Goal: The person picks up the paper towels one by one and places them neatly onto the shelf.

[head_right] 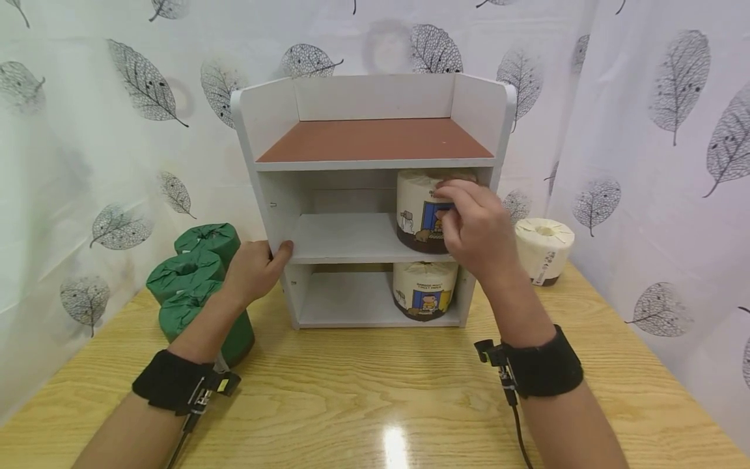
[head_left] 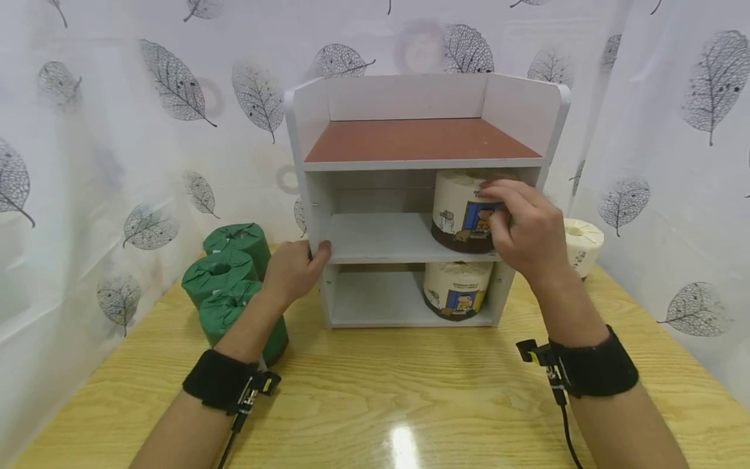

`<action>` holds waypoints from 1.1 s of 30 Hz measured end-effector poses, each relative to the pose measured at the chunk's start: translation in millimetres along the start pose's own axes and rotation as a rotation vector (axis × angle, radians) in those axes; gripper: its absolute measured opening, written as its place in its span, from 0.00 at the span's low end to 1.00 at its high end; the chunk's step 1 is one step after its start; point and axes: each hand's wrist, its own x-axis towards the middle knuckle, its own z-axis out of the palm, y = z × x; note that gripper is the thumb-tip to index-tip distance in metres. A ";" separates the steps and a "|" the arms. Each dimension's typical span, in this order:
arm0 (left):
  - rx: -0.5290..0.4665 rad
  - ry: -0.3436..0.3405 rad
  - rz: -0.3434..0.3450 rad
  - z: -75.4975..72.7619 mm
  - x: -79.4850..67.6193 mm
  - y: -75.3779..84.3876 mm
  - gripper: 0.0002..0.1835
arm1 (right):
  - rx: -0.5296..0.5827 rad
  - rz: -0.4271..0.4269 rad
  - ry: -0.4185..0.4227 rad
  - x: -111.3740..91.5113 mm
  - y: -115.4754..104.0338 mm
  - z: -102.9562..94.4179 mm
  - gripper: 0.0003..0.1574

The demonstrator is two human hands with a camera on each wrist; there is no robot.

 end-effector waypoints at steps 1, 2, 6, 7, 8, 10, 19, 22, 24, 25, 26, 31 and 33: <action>0.001 -0.001 0.000 0.2 0.1 -0.1 0.28 | -0.005 -0.003 0.016 0.0 -0.1 0.5 0.20; 0.001 -0.002 0.001 0.3 0.2 0.1 0.28 | -0.013 -0.006 0.031 0.1 -0.1 0.8 0.19; 0.008 0.002 0.011 0.5 0.8 0.6 0.28 | -0.041 -0.008 0.057 0.2 0.3 0.5 0.20; 0.007 0.002 0.011 0.5 0.8 0.9 0.28 | -0.047 -0.008 0.056 0.1 0.4 0.1 0.20; 0.006 0.003 0.012 0.4 0.8 1.3 0.28 | -0.054 -0.006 0.055 0.0 0.4 -0.3 0.20; 0.007 0.004 0.013 0.2 0.9 1.6 0.28 | -0.063 0.000 0.052 -0.2 0.4 -1.1 0.20; 0.007 0.001 -0.003 -0.7 -0.2 1.4 0.28 | -0.037 0.018 0.039 -0.7 2.1 0.1 0.20; 0.004 0.001 -0.009 -1.2 -1.5 0.7 0.27 | -0.033 0.001 0.093 -0.8 3.7 2.0 0.21; 0.003 -0.002 -0.009 -1.1 -2.1 -0.1 0.27 | -0.012 0.001 0.189 -0.4 4.5 2.6 0.21; 0.003 -0.002 -0.008 -0.9 -2.2 -0.5 0.27 | -0.002 0.008 0.253 0.3 4.8 2.2 0.21; 0.003 -0.001 -0.005 -0.9 -2.2 -0.5 0.27 | 0.004 0.019 0.318 1.4 4.9 1.1 0.21; 0.007 0.006 0.018 -0.5 -0.8 -0.3 0.28 | -0.020 0.134 0.563 11.3 3.2 -11.7 0.18; 0.004 0.008 0.021 -0.8 -0.5 0.2 0.28 | -0.035 0.189 0.593 14.8 3.7 -17.0 0.18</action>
